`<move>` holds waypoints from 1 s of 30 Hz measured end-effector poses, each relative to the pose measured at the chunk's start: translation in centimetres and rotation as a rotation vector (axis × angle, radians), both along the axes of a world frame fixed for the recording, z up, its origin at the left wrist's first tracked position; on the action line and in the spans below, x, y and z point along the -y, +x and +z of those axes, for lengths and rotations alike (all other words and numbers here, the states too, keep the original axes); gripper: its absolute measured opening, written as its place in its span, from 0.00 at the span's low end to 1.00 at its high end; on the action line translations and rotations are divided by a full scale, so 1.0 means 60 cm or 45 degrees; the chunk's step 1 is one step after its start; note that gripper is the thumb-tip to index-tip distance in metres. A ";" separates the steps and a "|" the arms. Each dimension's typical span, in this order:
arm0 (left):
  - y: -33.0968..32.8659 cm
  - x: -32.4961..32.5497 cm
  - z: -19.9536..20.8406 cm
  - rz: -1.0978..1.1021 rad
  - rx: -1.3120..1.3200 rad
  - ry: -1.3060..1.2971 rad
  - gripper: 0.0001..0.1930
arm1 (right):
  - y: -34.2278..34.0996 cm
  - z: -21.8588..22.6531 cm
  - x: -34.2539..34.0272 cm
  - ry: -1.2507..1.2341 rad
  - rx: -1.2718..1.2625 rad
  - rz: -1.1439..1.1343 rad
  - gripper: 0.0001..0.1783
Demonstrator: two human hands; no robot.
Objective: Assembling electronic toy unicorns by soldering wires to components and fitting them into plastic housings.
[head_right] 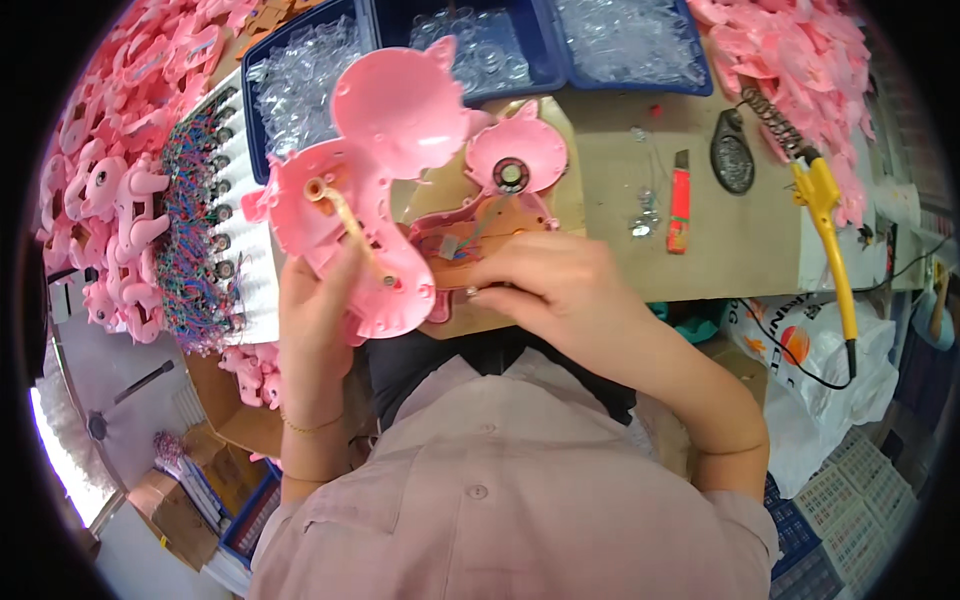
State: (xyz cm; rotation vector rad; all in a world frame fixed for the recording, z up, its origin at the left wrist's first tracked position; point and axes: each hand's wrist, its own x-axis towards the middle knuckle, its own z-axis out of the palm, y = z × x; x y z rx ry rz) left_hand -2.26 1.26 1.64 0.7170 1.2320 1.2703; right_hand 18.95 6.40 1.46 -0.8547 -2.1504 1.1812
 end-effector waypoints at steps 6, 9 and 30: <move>0.018 0.004 0.006 -0.085 -0.404 -0.058 0.17 | -0.004 -0.004 0.013 -0.155 -0.073 -0.271 0.06; 0.022 0.010 0.011 -0.055 -0.542 -0.057 0.14 | -0.005 -0.012 0.010 -0.025 -0.097 -0.168 0.06; 0.050 0.024 -0.007 -0.005 -0.453 0.101 0.11 | -0.066 -0.008 0.020 0.664 0.103 -0.532 0.13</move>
